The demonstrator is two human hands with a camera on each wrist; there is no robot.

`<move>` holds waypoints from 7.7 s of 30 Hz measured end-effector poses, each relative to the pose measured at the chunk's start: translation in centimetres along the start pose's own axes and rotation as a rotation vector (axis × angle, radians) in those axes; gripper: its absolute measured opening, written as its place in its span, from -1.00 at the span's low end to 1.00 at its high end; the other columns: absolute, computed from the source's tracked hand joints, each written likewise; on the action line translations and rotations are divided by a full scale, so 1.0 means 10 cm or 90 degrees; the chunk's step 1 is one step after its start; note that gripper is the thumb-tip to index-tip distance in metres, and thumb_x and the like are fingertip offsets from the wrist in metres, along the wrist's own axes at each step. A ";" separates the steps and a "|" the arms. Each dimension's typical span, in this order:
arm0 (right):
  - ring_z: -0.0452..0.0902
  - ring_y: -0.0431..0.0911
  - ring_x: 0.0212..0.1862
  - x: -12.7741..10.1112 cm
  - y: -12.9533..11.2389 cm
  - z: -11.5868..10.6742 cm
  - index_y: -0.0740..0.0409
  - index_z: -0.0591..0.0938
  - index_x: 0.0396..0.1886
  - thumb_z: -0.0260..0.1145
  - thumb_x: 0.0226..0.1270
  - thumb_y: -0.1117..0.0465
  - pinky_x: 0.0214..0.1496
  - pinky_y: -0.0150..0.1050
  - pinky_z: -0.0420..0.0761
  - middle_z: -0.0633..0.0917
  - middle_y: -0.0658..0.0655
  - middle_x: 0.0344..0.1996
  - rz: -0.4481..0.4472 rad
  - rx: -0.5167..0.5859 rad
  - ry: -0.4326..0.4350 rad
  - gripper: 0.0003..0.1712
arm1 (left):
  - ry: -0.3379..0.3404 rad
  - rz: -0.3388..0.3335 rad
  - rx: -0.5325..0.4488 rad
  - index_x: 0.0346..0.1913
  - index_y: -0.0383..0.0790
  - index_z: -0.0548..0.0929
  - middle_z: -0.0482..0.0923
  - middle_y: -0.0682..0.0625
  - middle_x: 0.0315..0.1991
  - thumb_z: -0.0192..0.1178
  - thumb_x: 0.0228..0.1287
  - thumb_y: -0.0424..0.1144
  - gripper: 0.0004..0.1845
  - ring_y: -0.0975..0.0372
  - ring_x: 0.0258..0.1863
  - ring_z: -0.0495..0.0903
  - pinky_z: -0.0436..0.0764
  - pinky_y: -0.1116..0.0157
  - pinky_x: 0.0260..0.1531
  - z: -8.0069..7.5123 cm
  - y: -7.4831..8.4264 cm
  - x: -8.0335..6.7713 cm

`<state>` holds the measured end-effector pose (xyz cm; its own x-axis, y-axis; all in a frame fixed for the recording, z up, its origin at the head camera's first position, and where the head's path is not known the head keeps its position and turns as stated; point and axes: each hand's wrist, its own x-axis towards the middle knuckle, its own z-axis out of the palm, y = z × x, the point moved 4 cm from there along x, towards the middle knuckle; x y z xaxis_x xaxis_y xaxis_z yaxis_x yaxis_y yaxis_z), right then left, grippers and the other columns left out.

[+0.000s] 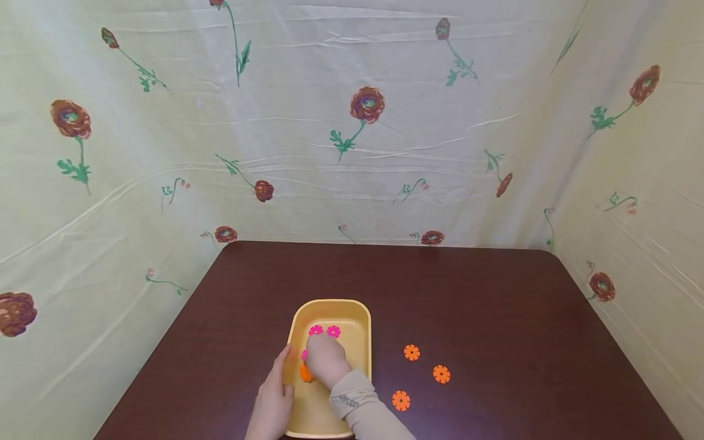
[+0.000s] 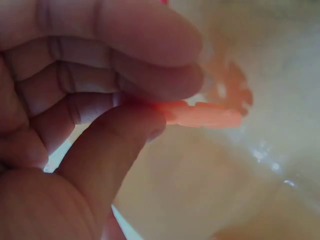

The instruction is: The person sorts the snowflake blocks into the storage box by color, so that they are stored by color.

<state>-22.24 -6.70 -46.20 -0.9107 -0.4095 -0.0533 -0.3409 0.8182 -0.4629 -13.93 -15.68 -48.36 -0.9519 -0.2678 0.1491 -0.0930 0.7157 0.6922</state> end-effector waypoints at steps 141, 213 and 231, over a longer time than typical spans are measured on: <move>0.44 -0.13 -0.59 -0.54 1.67 -0.89 0.26 0.58 -0.46 0.30 0.13 0.31 -0.50 -0.27 0.52 0.58 0.09 -0.60 0.239 0.271 0.146 -0.91 | -0.026 -0.057 0.005 0.34 -0.07 0.21 0.41 -0.24 0.14 -0.01 0.02 -0.54 -0.26 -0.06 -0.17 0.56 0.50 0.00 -0.28 0.03 0.07 -0.04; 0.19 -0.25 -0.67 -0.14 0.11 -0.37 0.08 0.45 -0.83 0.27 -0.04 0.39 -0.59 -0.45 0.24 0.34 -0.10 -0.79 -0.161 -0.086 -0.030 -0.71 | -0.017 -0.030 0.001 0.33 -0.03 0.23 0.43 -0.20 0.12 0.01 0.00 -0.53 -0.25 -0.08 -0.22 0.57 0.47 0.05 -0.36 -0.04 0.07 -0.08; 0.32 -0.13 -0.58 -0.15 0.05 -0.20 0.14 0.52 -0.59 0.31 0.03 0.38 -0.50 -0.35 0.38 0.45 0.01 -0.67 -0.028 -0.116 -0.124 -0.86 | -0.020 -0.037 0.000 0.33 -0.01 0.24 0.42 -0.19 0.14 0.01 0.00 -0.55 -0.25 -0.09 -0.19 0.56 0.48 0.02 -0.34 -0.05 0.09 -0.10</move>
<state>-21.55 -4.89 -44.58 -0.8383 -0.5014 -0.2143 -0.4310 0.8501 -0.3027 -12.92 -15.10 -47.49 -0.9536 -0.2886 0.0860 -0.1485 0.6991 0.6995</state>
